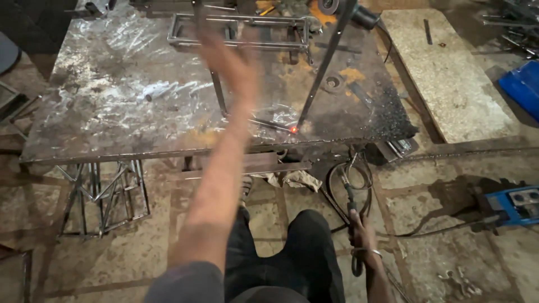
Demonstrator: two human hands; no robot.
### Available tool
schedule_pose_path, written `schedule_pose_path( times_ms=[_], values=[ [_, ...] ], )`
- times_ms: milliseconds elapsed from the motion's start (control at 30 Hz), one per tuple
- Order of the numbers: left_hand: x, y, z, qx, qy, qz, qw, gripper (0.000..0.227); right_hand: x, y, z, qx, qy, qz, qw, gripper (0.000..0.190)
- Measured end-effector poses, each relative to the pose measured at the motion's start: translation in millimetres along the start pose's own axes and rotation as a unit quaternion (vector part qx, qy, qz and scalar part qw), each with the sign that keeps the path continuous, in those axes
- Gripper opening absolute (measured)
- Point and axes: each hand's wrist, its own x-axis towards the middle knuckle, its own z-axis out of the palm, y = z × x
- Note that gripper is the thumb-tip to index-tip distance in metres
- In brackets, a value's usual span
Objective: The recorder is assembling and welding together metal components to form rectangular frames.
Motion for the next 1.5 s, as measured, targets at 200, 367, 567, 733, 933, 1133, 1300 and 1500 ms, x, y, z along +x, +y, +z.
schedule_pose_path(
  times_ms=[200, 367, 567, 733, 933, 1133, 1300, 1500],
  values=[
    [-101, 110, 3, -0.378, -0.406, -0.182, 0.812, 0.047, -5, 11, 1, -0.004, 0.008, -0.018, 1.0, 0.043],
    [-88, 136, -85, -0.512, -0.347, -0.042, 0.784, 0.05, 3, 33, -16, 0.023, 0.038, 0.006, 0.999, 0.045],
    [-113, 85, -155, -0.531, -0.48, -0.133, 0.686, 0.052, -12, 6, -21, -0.096, 0.078, -0.021, 0.992, 0.045],
    [-141, 52, -191, -0.53, -0.54, -0.155, 0.635, 0.054, -7, -5, -1, -0.08, 0.04, -0.033, 0.995, 0.053],
    [-127, 69, -217, -0.486, -0.403, -0.002, 0.776, 0.043, 12, -33, 20, -0.156, -0.021, -0.07, 0.985, 0.046],
    [-91, 98, -251, -0.459, -0.518, -0.153, 0.705, 0.032, -35, -110, 96, 0.046, -0.207, -0.34, 0.916, 0.048],
    [-110, 94, -246, -0.442, -0.526, -0.094, 0.72, 0.043, -19, -111, 119, -0.107, -0.199, -0.259, 0.939, 0.047],
    [-117, 100, -241, -0.465, -0.555, -0.082, 0.685, 0.056, -3, -130, 89, -0.251, -0.101, -0.194, 0.943, 0.048]
  ],
)
